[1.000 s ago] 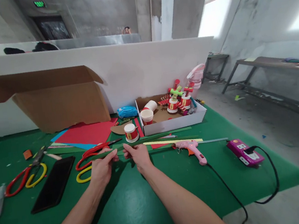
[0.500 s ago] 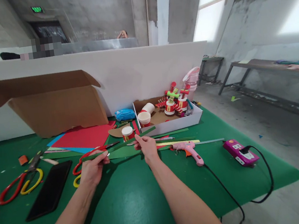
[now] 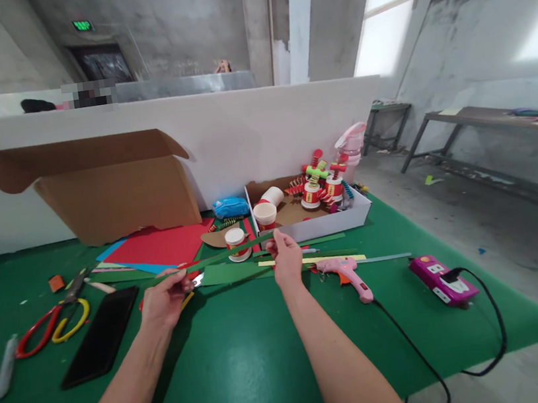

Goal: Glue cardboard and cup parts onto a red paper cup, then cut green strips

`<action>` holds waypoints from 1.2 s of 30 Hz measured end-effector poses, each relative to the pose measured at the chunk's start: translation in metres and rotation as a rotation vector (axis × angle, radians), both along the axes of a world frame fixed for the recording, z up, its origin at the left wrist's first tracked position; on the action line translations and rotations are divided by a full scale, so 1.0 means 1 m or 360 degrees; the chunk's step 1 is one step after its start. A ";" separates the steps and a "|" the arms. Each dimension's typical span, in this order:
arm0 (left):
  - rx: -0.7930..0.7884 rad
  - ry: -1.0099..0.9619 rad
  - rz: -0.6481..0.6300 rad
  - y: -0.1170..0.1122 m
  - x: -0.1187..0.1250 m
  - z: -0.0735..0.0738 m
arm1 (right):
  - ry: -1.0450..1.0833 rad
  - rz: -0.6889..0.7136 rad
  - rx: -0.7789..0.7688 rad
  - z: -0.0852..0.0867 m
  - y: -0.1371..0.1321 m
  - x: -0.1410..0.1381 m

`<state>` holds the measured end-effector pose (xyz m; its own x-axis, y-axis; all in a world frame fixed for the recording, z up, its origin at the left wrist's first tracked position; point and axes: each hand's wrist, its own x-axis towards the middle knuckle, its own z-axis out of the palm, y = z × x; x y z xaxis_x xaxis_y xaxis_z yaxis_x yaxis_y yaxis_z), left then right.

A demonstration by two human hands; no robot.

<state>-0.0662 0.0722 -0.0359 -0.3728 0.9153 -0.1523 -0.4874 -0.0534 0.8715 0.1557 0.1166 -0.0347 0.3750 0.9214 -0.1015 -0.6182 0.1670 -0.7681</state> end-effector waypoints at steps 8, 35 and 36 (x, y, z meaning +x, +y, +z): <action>0.0068 0.0073 -0.0145 -0.004 0.008 0.005 | -0.0442 0.1032 -0.0070 0.005 -0.031 -0.035; 0.0150 0.0629 -0.0706 -0.013 0.034 -0.002 | -0.1224 0.1148 -0.0203 -0.004 -0.052 -0.055; 0.0134 0.0619 -0.0686 -0.012 0.032 -0.002 | -0.1204 0.1123 -0.0213 -0.005 -0.050 -0.053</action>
<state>-0.0346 0.0602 -0.0378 0.0219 0.9998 0.0012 -0.1258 0.0016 0.9921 0.1023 0.0665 -0.0393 -0.2358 0.9546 -0.1821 0.1083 -0.1605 -0.9811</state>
